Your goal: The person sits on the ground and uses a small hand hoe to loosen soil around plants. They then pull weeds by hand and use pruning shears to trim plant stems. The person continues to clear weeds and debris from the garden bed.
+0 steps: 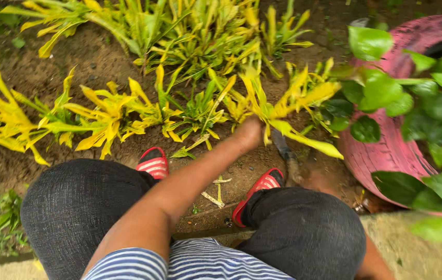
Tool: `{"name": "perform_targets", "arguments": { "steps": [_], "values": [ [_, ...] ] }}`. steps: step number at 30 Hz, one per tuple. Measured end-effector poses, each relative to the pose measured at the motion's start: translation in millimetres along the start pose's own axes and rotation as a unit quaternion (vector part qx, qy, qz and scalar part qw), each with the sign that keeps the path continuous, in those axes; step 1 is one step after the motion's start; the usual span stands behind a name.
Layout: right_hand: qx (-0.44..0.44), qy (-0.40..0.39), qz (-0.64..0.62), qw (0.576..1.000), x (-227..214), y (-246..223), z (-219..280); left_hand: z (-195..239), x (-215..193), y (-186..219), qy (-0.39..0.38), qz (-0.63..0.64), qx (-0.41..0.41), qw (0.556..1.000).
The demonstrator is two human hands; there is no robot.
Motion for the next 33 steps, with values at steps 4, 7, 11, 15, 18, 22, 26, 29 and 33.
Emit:
{"name": "perform_targets", "arguments": {
  "steps": [4,7,11,15,18,22,26,29,33],
  "values": [
    [-0.031,0.100,-0.174,0.979,34.2,38.0,-69.9,30.8,33.1,-36.1,-0.081,-0.045,-0.073,0.993],
    [-0.066,0.179,-0.264,0.945,45.0,43.5,-88.1,35.5,38.9,-67.5,-0.125,0.041,-0.232,0.964],
    [-0.085,0.195,-0.406,0.889,41.6,28.7,-72.8,9.2,29.4,-80.3,-0.077,0.037,-0.238,0.968],
    [-0.123,0.211,-0.393,0.887,3.6,4.8,-0.2,-15.2,8.5,-104.8,-0.007,0.013,-0.166,0.986],
    [-0.068,0.270,-0.273,0.921,-27.0,3.8,97.4,-19.9,0.5,-120.3,0.005,-0.013,-0.161,0.987],
    [-0.204,0.303,-0.151,0.919,-57.2,-46.1,177.9,-20.5,-3.8,-121.1,0.052,0.092,-0.153,0.983],
    [-0.081,0.221,-0.279,0.931,-22.4,-78.4,91.6,-31.9,4.2,-115.5,0.004,0.066,-0.149,0.987],
    [-0.077,0.195,-0.304,0.929,0.2,-58.3,32.4,-44.1,17.6,-101.4,0.015,0.112,-0.095,0.989],
    [-0.072,0.180,-0.360,0.913,15.6,-23.1,-4.3,-48.9,20.2,-78.0,0.063,-0.063,0.048,0.995]
  ]
}}
Point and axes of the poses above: each hand's wrist, its own z-axis away from the middle knuckle, its own x-axis out of the palm, y = z × x, the point moved 7 cm from there along -z, towards the middle knuckle
